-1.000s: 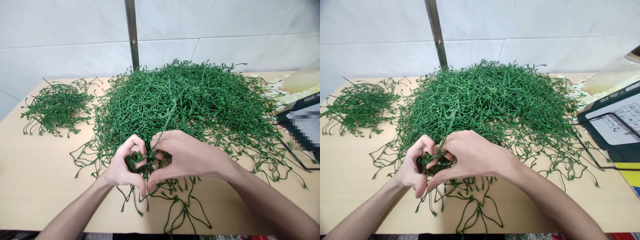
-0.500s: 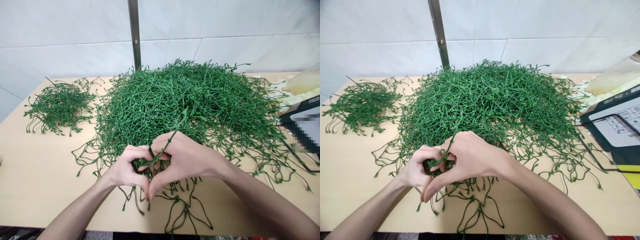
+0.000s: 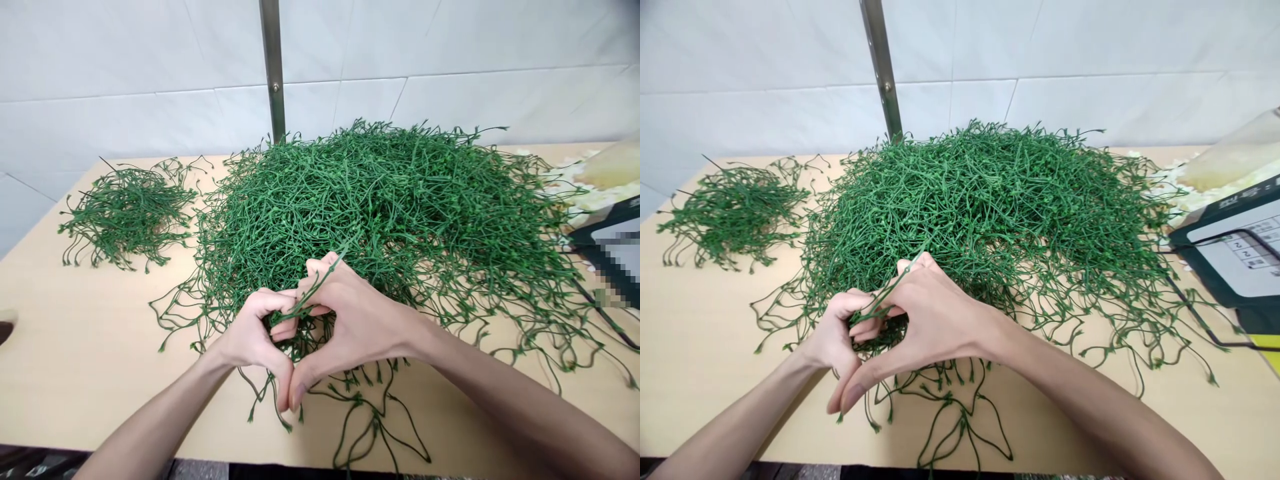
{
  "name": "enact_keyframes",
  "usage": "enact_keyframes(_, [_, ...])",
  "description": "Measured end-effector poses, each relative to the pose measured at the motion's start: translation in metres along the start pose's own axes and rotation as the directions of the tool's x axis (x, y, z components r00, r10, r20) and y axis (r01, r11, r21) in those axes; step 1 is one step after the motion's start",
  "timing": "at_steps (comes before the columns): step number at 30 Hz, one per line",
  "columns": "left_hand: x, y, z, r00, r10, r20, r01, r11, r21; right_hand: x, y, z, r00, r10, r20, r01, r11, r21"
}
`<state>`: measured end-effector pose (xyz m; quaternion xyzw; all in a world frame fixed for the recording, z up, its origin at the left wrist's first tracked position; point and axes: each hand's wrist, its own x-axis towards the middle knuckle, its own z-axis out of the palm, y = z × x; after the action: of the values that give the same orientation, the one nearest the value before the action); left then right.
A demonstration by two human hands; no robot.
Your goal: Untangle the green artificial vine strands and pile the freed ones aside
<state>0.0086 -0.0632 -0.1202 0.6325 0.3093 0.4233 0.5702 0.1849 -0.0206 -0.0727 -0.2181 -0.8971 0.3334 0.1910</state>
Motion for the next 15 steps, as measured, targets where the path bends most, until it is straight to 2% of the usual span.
enact_keyframes(4, [0.000,0.000,-0.002,0.998,-0.022,-0.054,0.023,1.000,0.008,0.002,0.002,0.005,1.000,0.027,0.015,-0.030,0.973,0.231])
enact_keyframes(8, [-0.003,-0.005,-0.001,0.993,0.014,-0.119,-0.014,1.000,0.003,0.003,0.006,0.015,0.996,0.061,-0.065,-0.031,0.919,0.392])
enact_keyframes(12, [-0.005,-0.008,0.004,0.980,0.051,-0.192,-0.061,0.997,-0.049,-0.001,0.009,0.022,0.968,-0.019,-0.251,0.108,0.931,0.347])
enact_keyframes(14, [-0.002,-0.006,0.002,0.961,0.076,-0.265,-0.097,0.993,-0.068,-0.002,0.009,0.018,0.922,-0.036,-0.386,0.142,0.958,0.251])
enact_keyframes(15, [0.000,-0.004,0.001,0.945,0.094,-0.313,-0.123,0.990,-0.073,-0.003,0.008,0.014,0.891,-0.022,-0.453,0.122,0.974,0.191])
